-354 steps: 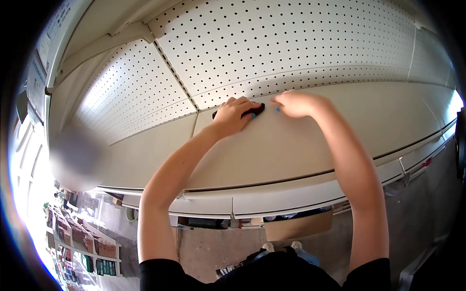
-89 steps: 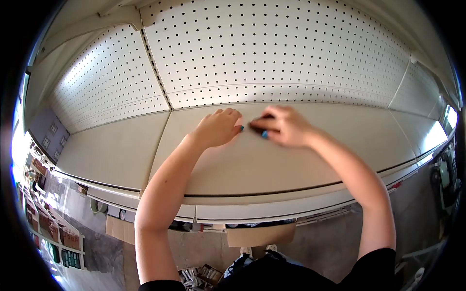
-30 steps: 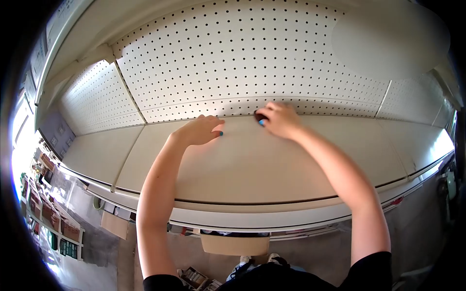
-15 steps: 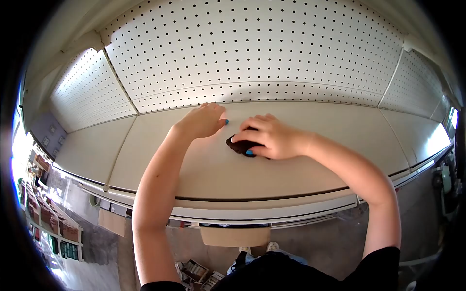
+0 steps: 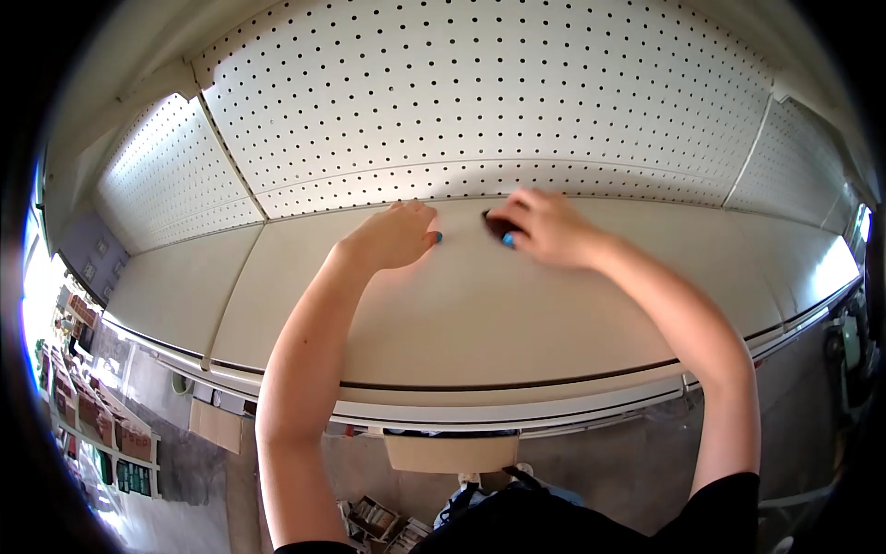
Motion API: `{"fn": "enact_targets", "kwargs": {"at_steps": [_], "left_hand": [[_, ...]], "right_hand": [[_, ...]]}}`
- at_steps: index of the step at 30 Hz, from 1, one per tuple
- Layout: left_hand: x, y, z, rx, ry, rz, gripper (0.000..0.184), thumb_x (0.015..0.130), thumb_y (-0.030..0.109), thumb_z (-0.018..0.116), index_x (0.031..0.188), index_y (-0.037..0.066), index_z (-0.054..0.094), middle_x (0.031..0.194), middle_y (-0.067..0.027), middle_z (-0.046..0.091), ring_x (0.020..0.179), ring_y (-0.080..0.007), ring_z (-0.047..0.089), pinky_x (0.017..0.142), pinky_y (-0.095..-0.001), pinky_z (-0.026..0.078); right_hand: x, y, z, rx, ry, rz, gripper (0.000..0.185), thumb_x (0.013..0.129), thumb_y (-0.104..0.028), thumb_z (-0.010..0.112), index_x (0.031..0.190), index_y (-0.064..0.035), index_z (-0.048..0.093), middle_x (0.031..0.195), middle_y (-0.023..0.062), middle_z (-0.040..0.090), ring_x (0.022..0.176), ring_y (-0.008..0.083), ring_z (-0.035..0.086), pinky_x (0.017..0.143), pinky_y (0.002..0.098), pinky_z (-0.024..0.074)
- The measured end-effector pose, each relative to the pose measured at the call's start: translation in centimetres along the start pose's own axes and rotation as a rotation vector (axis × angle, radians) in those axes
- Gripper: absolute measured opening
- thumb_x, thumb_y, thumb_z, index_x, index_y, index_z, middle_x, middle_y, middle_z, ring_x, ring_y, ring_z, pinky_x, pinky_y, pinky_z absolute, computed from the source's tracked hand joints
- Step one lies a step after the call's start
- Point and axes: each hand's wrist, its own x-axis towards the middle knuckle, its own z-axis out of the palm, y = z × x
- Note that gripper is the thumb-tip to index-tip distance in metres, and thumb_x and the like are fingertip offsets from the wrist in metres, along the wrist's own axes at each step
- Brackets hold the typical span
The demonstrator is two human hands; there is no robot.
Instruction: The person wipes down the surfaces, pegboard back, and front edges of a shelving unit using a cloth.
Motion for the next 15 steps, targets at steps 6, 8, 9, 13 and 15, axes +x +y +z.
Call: {"fn": "enact_targets", "kwargs": {"at_steps": [6,8,9,13,15], "left_hand": [[-0.5,0.7,-0.6,-0.01,-0.031,-0.007,0.04,0.096,0.025,0.045,0.132,0.008,0.043,0.134,-0.0107,0.046,0.126,-0.0267,0.041,0.1,-0.0393,0.041],[-0.3,0.5,-0.3,0.01,-0.033,-0.01,0.041,0.096,0.025,0.045,0.133,0.008,0.042,0.135,-0.0106,0.045,0.127,-0.0266,0.04,0.101,-0.0395,0.04],[-0.3,0.6,-0.2,-0.004,-0.023,-0.017,0.041,0.096,0.025,0.044,0.133,0.008,0.042,0.136,-0.0102,0.044,0.128,-0.0264,0.04,0.102,-0.0396,0.04],[-0.4,0.0,0.7,-0.024,0.054,0.031,0.036,0.097,0.026,0.042,0.125,0.004,0.045,0.127,-0.0123,0.049,0.123,-0.0294,0.044,0.099,-0.0412,0.042],[-0.3,0.1,0.5,-0.02,0.042,0.033,0.036,0.097,0.026,0.041,0.125,0.004,0.045,0.127,-0.0121,0.049,0.123,-0.0293,0.043,0.099,-0.041,0.042]], "right_hand": [[-2.0,-4.2,0.2,0.062,0.029,-0.395,0.038,0.082,-0.022,0.063,0.119,-0.0137,0.057,0.112,0.0081,0.051,0.104,0.0262,0.052,0.089,0.0431,0.04],[-1.7,-3.5,-0.2,0.06,0.014,-0.321,0.037,0.084,-0.022,0.062,0.12,-0.0138,0.056,0.114,0.0078,0.052,0.105,0.0263,0.052,0.091,0.0402,0.0407],[-1.4,-2.4,0.0,0.046,0.044,-0.269,0.038,0.083,-0.021,0.062,0.121,-0.0143,0.056,0.114,0.0073,0.052,0.104,0.0262,0.052,0.091,0.0388,0.0409],[-1.0,3.7,-0.7,-0.04,0.031,0.17,0.038,0.087,-0.023,0.057,0.123,-0.0158,0.054,0.119,0.0056,0.052,0.113,0.0256,0.049,0.098,0.0403,0.0376],[-1.2,5.3,0.0,-0.146,0.078,0.226,0.036,0.089,-0.025,0.055,0.124,-0.0168,0.054,0.12,0.0051,0.052,0.116,0.0246,0.048,0.099,0.0426,0.0358]]}}
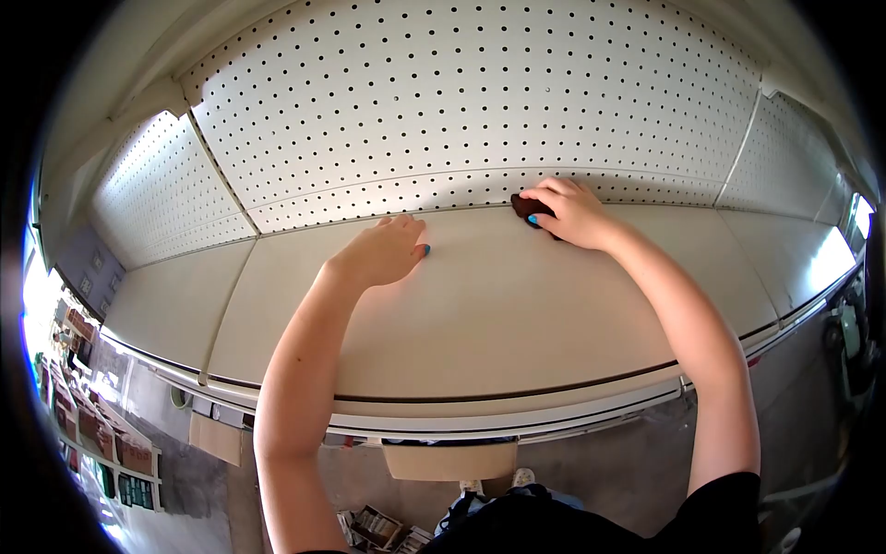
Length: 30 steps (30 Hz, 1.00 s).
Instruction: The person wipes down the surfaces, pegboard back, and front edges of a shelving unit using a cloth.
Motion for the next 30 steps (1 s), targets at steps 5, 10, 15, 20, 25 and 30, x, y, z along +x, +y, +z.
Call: {"fn": "enact_targets", "kwargs": {"at_steps": [5,10,15,20,25,30], "left_hand": [[-0.2,0.9,-1.1,-0.051,-0.092,-0.085,0.04,0.097,0.025,0.041,0.133,0.007,0.041,0.137,-0.0092,0.043,0.129,-0.0257,0.038,0.104,-0.0397,0.038],[0.2,0.4,-0.3,0.006,-0.067,-0.046,0.04,0.097,0.024,0.043,0.132,0.006,0.041,0.135,-0.0104,0.044,0.128,-0.0267,0.039,0.103,-0.0404,0.039],[-0.2,1.0,-0.8,0.034,-0.028,-0.066,0.04,0.095,0.023,0.047,0.132,0.008,0.044,0.136,-0.0115,0.044,0.126,-0.0285,0.042,0.1,-0.0412,0.041],[-0.8,1.6,-0.8,0.044,0.231,0.072,0.038,0.093,0.025,0.053,0.127,0.009,0.052,0.14,-0.0103,0.041,0.124,-0.0271,0.043,0.098,-0.0409,0.043],[-0.8,2.3,-0.7,-0.032,0.173,0.095,0.038,0.092,0.028,0.054,0.126,0.012,0.052,0.137,-0.0089,0.044,0.119,-0.0248,0.048,0.096,-0.0406,0.043],[-0.4,2.7,-1.2,-0.125,0.055,0.049,0.038,0.093,0.029,0.053,0.127,0.014,0.05,0.132,-0.0061,0.049,0.114,-0.0229,0.053,0.094,-0.0403,0.044]], "right_hand": [[-0.3,-0.7,0.0,-0.034,-0.026,-0.041,0.036,0.088,-0.026,0.056,0.123,-0.0163,0.055,0.117,0.0052,0.053,0.115,0.0246,0.048,0.098,0.0428,0.0365],[-2.5,-7.7,-1.1,0.155,0.026,-0.456,0.036,0.082,-0.021,0.063,0.117,-0.0127,0.059,0.113,0.0059,0.053,0.103,0.0233,0.054,0.091,0.0403,0.0396],[-3.4,-9.5,-1.7,0.306,-0.009,-0.526,0.036,0.079,-0.018,0.066,0.115,-0.0159,0.06,0.109,0.0046,0.054,0.1,0.0213,0.053,0.088,0.0398,0.0402],[-0.8,-3.5,-0.6,0.152,0.011,-0.075,0.035,0.083,-0.024,0.061,0.117,-0.0161,0.059,0.116,0.005,0.055,0.108,0.0243,0.053,0.095,0.0393,0.0393],[-0.8,0.3,0.3,0.014,0.133,0.021,0.034,0.084,-0.022,0.061,0.117,-0.0159,0.059,0.116,0.0052,0.054,0.107,0.0249,0.053,0.096,0.0384,0.0397],[-2.0,-4.1,-0.5,0.097,0.058,-0.185,0.036,0.081,-0.02,0.062,0.117,-0.0153,0.059,0.113,0.0057,0.055,0.103,0.0245,0.053,0.093,0.04,0.0394]]}}
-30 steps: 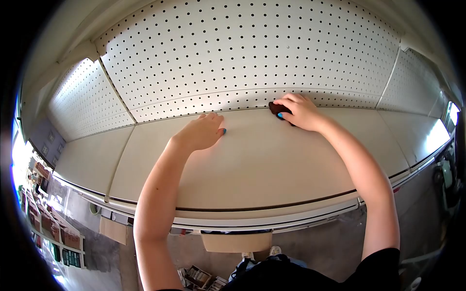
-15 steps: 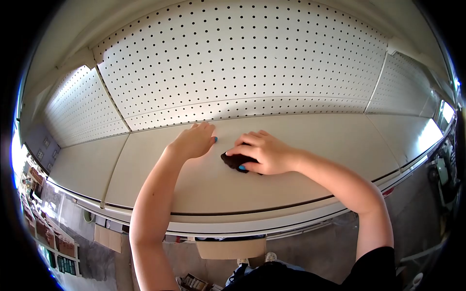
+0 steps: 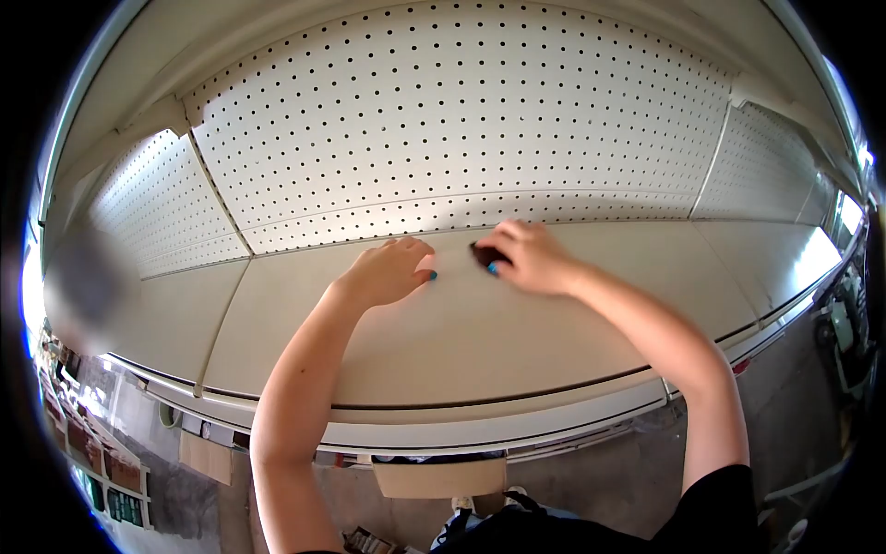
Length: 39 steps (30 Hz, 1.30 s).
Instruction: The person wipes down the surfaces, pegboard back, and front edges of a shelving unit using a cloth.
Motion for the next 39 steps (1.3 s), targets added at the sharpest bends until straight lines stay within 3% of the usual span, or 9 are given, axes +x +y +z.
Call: {"fn": "enact_targets", "kwargs": {"at_steps": [4,7,13,19,22,25,27,31,39], "left_hand": [[-0.2,-0.1,0.2,0.002,0.003,0.008,0.036,0.093,0.026,0.053,0.127,0.014,0.048,0.131,-0.0051,0.05,0.114,-0.0224,0.053,0.094,-0.0399,0.044],[-0.2,-0.4,0.3,0.007,0.008,0.027,0.036,0.094,0.023,0.052,0.128,0.015,0.047,0.132,-0.005,0.05,0.115,-0.0225,0.052,0.095,-0.0394,0.044],[-0.3,-0.2,0.5,0.011,-0.015,-0.008,0.037,0.095,0.022,0.049,0.131,0.016,0.046,0.134,-0.0047,0.048,0.12,-0.0218,0.048,0.098,-0.0387,0.042],[0.0,-0.5,0.5,-0.002,-0.033,-0.005,0.037,0.095,0.022,0.048,0.131,0.015,0.045,0.135,-0.005,0.047,0.122,-0.0222,0.047,0.098,-0.039,0.042],[-0.1,-0.2,0.1,-0.001,-0.045,-0.007,0.037,0.095,0.022,0.048,0.131,0.015,0.045,0.134,-0.0054,0.047,0.12,-0.0227,0.048,0.097,-0.0393,0.042],[-0.2,-0.4,0.4,0.003,-0.023,0.019,0.036,0.095,0.022,0.049,0.13,0.015,0.045,0.133,-0.0057,0.048,0.12,-0.0229,0.048,0.096,-0.0397,0.043],[-0.3,-0.2,0.2,0.007,-0.029,0.018,0.036,0.095,0.021,0.049,0.13,0.015,0.045,0.132,-0.0058,0.048,0.121,-0.023,0.047,0.096,-0.0398,0.043],[-0.3,0.2,-0.1,0.026,-0.048,0.011,0.037,0.095,0.02,0.049,0.131,0.015,0.044,0.134,-0.0058,0.047,0.123,-0.0232,0.045,0.098,-0.0394,0.043],[-0.5,0.2,-0.2,0.001,-0.074,-0.011,0.039,0.096,0.023,0.047,0.134,0.016,0.042,0.137,-0.0048,0.045,0.125,-0.0228,0.044,0.1,-0.0393,0.041]], "right_hand": [[-0.5,-5.7,-0.7,0.145,-0.047,-0.303,0.036,0.08,-0.02,0.064,0.116,-0.0176,0.059,0.11,0.0046,0.055,0.104,0.0224,0.053,0.091,0.0398,0.0384],[-0.4,-5.4,-0.4,0.242,-0.073,-0.329,0.036,0.079,-0.019,0.066,0.114,-0.0181,0.06,0.11,0.0042,0.055,0.103,0.022,0.053,0.089,0.0401,0.0389],[0.7,2.5,0.0,0.131,0.004,0.098,0.037,0.08,-0.02,0.064,0.116,-0.0159,0.06,0.111,0.0055,0.057,0.104,0.0255,0.054,0.096,0.0365,0.0395],[0.0,4.8,-0.1,-0.057,0.037,0.186,0.036,0.082,-0.02,0.062,0.118,-0.0158,0.059,0.118,0.0048,0.053,0.11,0.0239,0.051,0.099,0.0383,0.0369],[0.1,2.7,-0.7,0.024,-0.063,0.151,0.037,0.082,-0.019,0.062,0.118,-0.0159,0.058,0.117,0.0049,0.054,0.109,0.0241,0.051,0.099,0.0398,0.0365],[-0.3,-1.9,-0.4,0.057,0.019,-0.207,0.038,0.077,-0.018,0.065,0.115,-0.0154,0.06,0.11,0.0037,0.055,0.101,0.0228,0.055,0.091,0.0397,0.0401],[-0.6,-4.0,-0.8,0.15,-0.049,-0.295,0.037,0.079,-0.021,0.063,0.115,-0.0177,0.06,0.11,0.0055,0.055,0.103,0.0226,0.054,0.092,0.0389,0.0387],[-0.9,-4.4,-0.8,0.196,-0.028,-0.335,0.036,0.077,-0.019,0.065,0.112,-0.0179,0.061,0.108,0.0043,0.056,0.104,0.0211,0.052,0.09,0.0396,0.0379],[0.9,4.6,-0.3,-0.104,-0.043,0.212,0.036,0.084,-0.027,0.059,0.119,-0.0199,0.058,0.12,0.0019,0.055,0.12,0.0206,0.043,0.102,0.0406,0.0269]]}}
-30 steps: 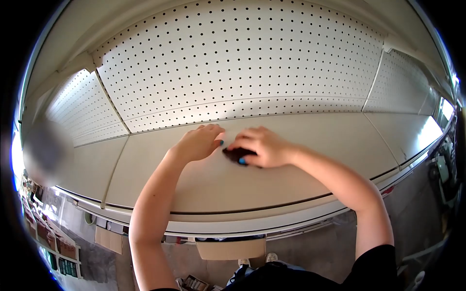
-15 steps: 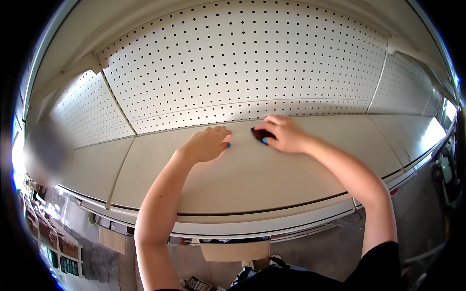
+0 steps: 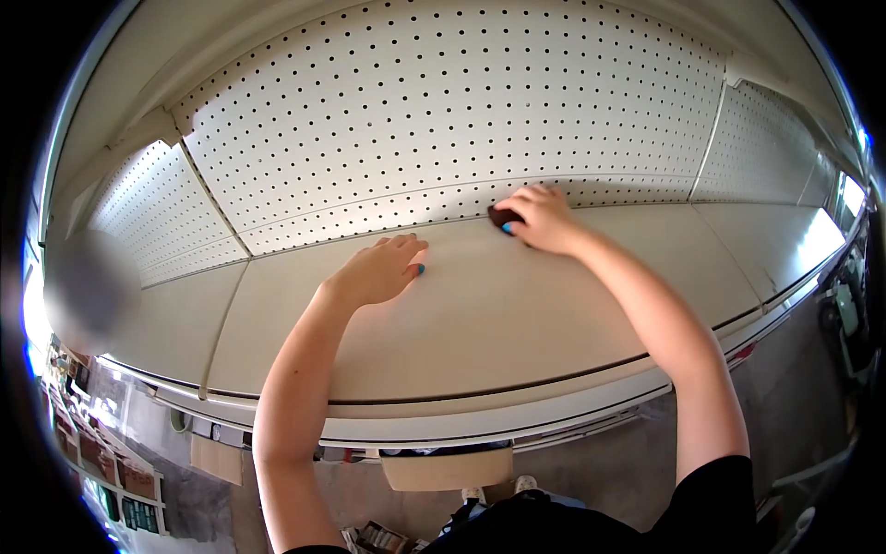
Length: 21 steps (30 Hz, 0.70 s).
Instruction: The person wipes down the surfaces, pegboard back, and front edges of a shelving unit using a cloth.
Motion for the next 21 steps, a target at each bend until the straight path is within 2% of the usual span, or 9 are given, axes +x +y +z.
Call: {"fn": "enact_targets", "kwargs": {"at_steps": [2,7,10,12,16,18,19,21], "left_hand": [[0.0,-0.1,0.0,0.001,-0.004,0.02,0.039,0.096,0.023,0.046,0.134,0.016,0.042,0.137,-0.0048,0.045,0.126,-0.0231,0.043,0.1,-0.0391,0.041],[0.5,-1.0,0.6,0.021,0.007,0.056,0.039,0.096,0.023,0.045,0.134,0.016,0.041,0.136,-0.0051,0.045,0.125,-0.0238,0.043,0.1,-0.0393,0.041],[0.4,-0.5,0.4,0.011,0.01,0.042,0.039,0.096,0.022,0.045,0.134,0.014,0.041,0.136,-0.0058,0.045,0.126,-0.0241,0.042,0.1,-0.0394,0.04],[0.4,-0.5,0.5,0.021,0.014,0.037,0.039,0.096,0.022,0.045,0.134,0.013,0.042,0.136,-0.0062,0.045,0.126,-0.0242,0.042,0.101,-0.0393,0.04],[0.5,-0.6,0.6,0.02,0.02,0.065,0.037,0.096,0.022,0.044,0.131,0.01,0.043,0.135,-0.0071,0.045,0.125,-0.0267,0.043,0.1,-0.0407,0.041],[0.5,-1.0,1.1,0.023,0.052,0.079,0.037,0.096,0.022,0.043,0.131,0.01,0.043,0.135,-0.0071,0.045,0.126,-0.0267,0.042,0.1,-0.0408,0.041],[0.4,-0.9,1.0,0.016,0.033,0.064,0.037,0.096,0.022,0.044,0.132,0.011,0.042,0.135,-0.0067,0.045,0.126,-0.0263,0.042,0.1,-0.0404,0.041],[0.3,-0.5,0.5,0.007,0.001,0.037,0.039,0.096,0.021,0.045,0.134,0.014,0.041,0.136,-0.0059,0.044,0.127,-0.0253,0.041,0.101,-0.0397,0.04]], "right_hand": [[-0.3,1.4,0.3,0.069,0.0,-0.019,0.037,0.084,-0.023,0.059,0.121,-0.0187,0.057,0.123,0.0024,0.053,0.123,0.0221,0.04,0.104,0.0391,0.0255],[-0.9,-0.6,-0.4,0.065,-0.073,-0.095,0.037,0.083,-0.022,0.06,0.12,-0.0175,0.056,0.12,0.0051,0.051,0.118,0.0241,0.044,0.104,0.0423,0.0264],[-2.7,-4.7,-1.0,0.101,-0.029,-0.387,0.037,0.083,-0.021,0.06,0.12,-0.0171,0.056,0.115,0.0061,0.051,0.113,0.0247,0.046,0.1,0.0427,0.0302],[-3.4,-6.3,-1.4,0.153,-0.065,-0.469,0.037,0.083,-0.019,0.06,0.119,-0.0174,0.056,0.113,0.0053,0.05,0.11,0.0243,0.047,0.099,0.0425,0.0306],[-2.8,-5.0,-1.4,0.226,-0.089,-0.459,0.039,0.082,-0.02,0.061,0.12,-0.0193,0.055,0.11,0.0024,0.051,0.11,0.0215,0.047,0.098,0.0419,0.03],[-2.1,-2.8,-0.7,0.095,-0.019,-0.289,0.038,0.082,-0.025,0.06,0.119,-0.0218,0.056,0.114,0.0011,0.054,0.113,0.0202,0.047,0.097,0.0453,0.0277],[-1.6,-1.6,-1.0,0.078,-0.079,-0.187,0.036,0.082,-0.026,0.059,0.118,-0.022,0.056,0.116,0.001,0.053,0.113,0.0203,0.046,0.097,0.0463,0.0263],[-1.2,1.8,-0.4,-0.026,-0.046,-0.022,0.035,0.086,-0.026,0.058,0.12,-0.0213,0.055,0.119,0.0029,0.052,0.117,0.0215,0.044,0.102,0.044,0.025]]}}
